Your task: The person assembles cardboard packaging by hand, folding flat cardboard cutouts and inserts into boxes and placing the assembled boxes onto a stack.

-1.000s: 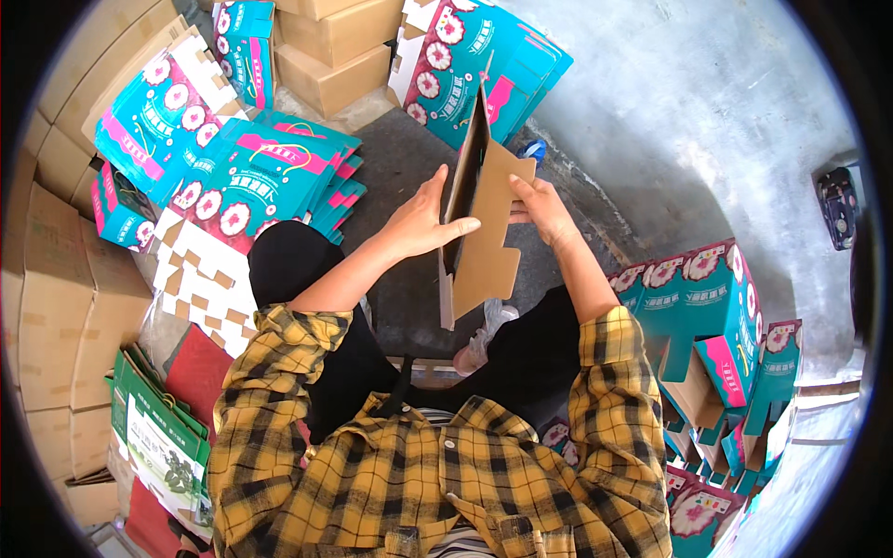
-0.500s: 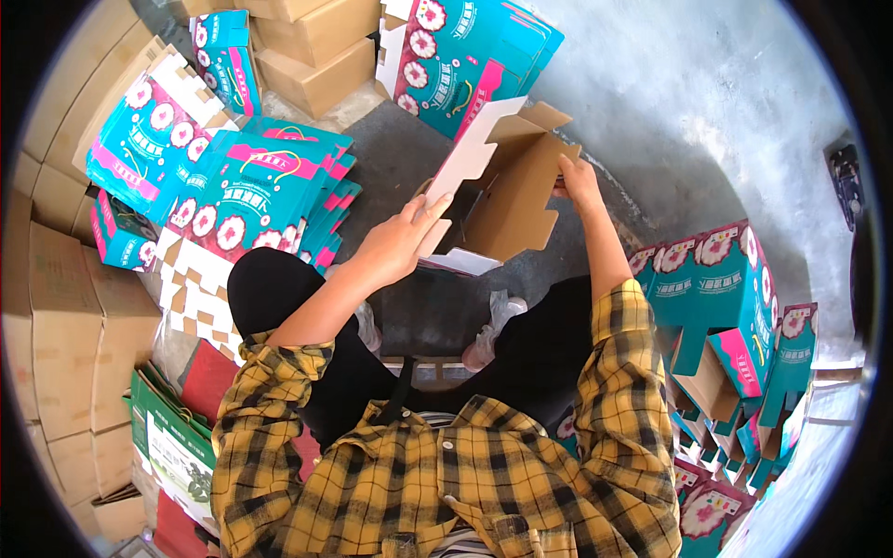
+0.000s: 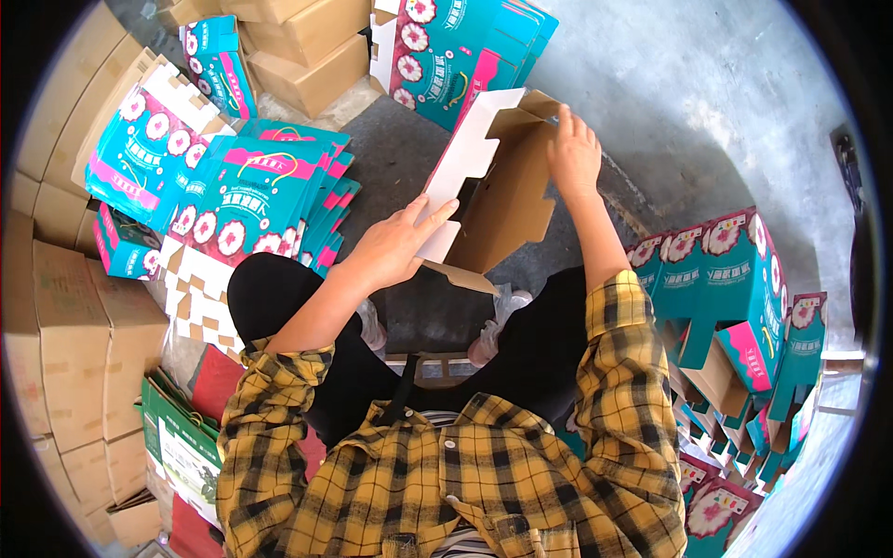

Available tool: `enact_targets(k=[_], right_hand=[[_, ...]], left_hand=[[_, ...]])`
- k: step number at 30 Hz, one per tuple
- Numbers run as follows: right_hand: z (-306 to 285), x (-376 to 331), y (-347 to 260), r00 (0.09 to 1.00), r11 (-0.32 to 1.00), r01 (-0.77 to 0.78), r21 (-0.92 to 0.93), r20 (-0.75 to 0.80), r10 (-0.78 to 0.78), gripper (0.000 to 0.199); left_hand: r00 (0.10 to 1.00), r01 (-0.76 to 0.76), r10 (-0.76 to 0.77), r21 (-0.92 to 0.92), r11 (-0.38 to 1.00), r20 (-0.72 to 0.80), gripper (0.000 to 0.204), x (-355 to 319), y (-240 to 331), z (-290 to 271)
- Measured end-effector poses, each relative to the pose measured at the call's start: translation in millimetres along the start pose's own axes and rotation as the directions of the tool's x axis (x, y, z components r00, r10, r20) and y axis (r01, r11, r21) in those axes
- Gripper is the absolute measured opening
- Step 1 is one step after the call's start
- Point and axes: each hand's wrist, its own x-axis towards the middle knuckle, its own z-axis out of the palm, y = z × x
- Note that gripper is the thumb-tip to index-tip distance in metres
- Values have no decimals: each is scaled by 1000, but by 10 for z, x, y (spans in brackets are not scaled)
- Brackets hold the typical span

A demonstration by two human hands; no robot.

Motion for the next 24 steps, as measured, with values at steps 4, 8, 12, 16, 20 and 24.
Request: enact_targets(k=[4,8,12,16,20,24], right_hand=[[-35,100,-94,911,801,412,-434,203,-359,27],[142,157,34,888,894,326,-307,423,-179,29],[336,280,266,939,996,41,-81,343,-11,47],[606,263,565,948,989,-128,72,301,101,55],[572,308,372,872,840,-421,341,407,271,58],[564,345,388,896,854,-360,376,394,204,64]], left_hand=[[998,44,-45,29,999,35,87,13,32,-10],[999,5,-8,70,998,41,84,33,13,33],[999,-24,19,144,989,37,81,70,-42,54],[993,-84,69,176,981,93,74,137,-47,57],[991,-56,43,102,993,128,62,123,-115,6],[993,-41,29,104,994,118,55,98,-153,54]])
